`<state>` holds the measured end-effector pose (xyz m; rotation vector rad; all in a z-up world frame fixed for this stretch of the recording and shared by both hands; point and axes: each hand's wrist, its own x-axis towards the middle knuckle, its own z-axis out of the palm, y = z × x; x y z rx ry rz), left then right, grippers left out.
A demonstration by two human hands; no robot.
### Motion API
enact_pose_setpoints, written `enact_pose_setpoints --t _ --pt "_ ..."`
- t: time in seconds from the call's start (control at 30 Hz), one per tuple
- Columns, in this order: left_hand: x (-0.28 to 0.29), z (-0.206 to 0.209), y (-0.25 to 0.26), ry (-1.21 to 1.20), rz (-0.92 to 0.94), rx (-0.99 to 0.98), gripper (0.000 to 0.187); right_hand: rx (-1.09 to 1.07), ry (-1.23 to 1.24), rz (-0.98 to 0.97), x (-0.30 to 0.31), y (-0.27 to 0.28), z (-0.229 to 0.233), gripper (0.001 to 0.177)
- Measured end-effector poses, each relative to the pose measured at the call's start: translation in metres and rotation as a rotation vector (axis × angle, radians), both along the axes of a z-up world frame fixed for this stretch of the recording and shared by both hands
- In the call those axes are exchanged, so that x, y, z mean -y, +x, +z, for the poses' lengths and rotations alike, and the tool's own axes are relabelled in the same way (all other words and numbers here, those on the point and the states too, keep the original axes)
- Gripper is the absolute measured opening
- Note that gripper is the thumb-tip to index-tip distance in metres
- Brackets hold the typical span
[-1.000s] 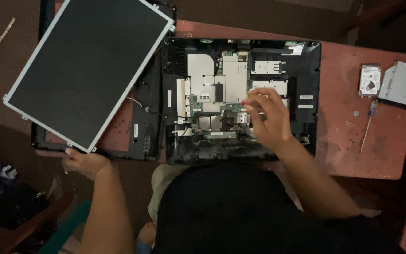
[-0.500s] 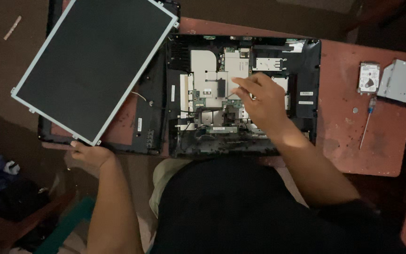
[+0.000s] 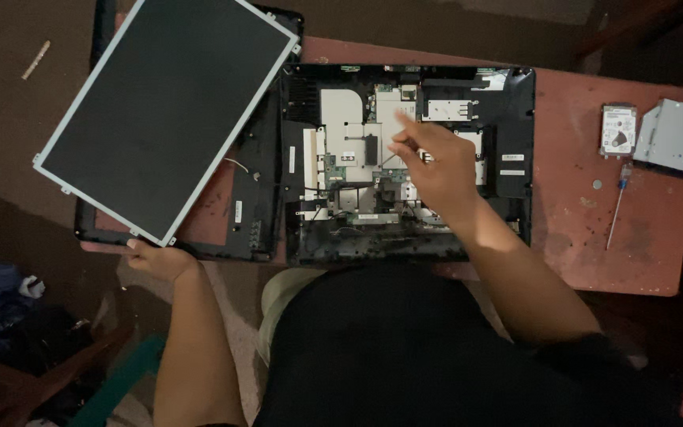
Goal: The person uses a screwdriver to remove screws from a metal bracket on the internal circuit board of a disassembled electronic device. They then lift the bracket and set it aside on the table.
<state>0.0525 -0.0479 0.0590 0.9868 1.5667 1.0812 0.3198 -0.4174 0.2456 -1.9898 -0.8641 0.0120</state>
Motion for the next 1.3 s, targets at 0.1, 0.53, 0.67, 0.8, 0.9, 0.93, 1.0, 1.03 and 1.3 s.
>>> enact_pose_setpoints --t 0.1,0.53,0.67,0.8,0.9,0.93,1.0,1.03,1.3 --pt "0.003 0.012 0.005 0.011 0.004 -0.041 0.053 -0.198 -0.033 0.089 -0.012 -0.005 0.046 0.04" --pt "0.01 0.016 0.007 0.076 0.027 -0.091 0.06 0.07 0.021 -0.052 -0.002 0.008 -0.016 0.047" --pt "0.017 0.026 0.01 0.064 0.043 -0.039 0.057 -0.148 0.057 -0.011 0.001 0.004 0.002 0.041" --pt "0.011 0.013 0.003 0.054 0.044 -0.048 0.057 -0.14 -0.218 0.073 -0.004 -0.003 0.028 0.042" --pt "0.011 0.013 0.005 0.048 0.04 -0.099 0.057 -0.02 -0.302 0.054 -0.002 0.0 0.005 0.037" --pt "0.009 0.012 0.006 0.055 0.052 -0.13 0.057 0.059 -0.306 0.014 -0.001 0.003 -0.01 0.036" --pt "0.012 0.016 0.008 0.064 0.069 -0.119 0.056 0.046 -0.176 -0.027 -0.005 -0.003 -0.01 0.042" --pt "0.013 0.018 0.008 0.071 0.086 -0.108 0.056 0.033 -0.048 -0.069 -0.007 -0.006 -0.01 0.052" --pt "0.013 0.017 0.007 0.097 0.066 -0.162 0.056 0.123 -0.026 -0.11 -0.004 0.003 -0.023 0.029"
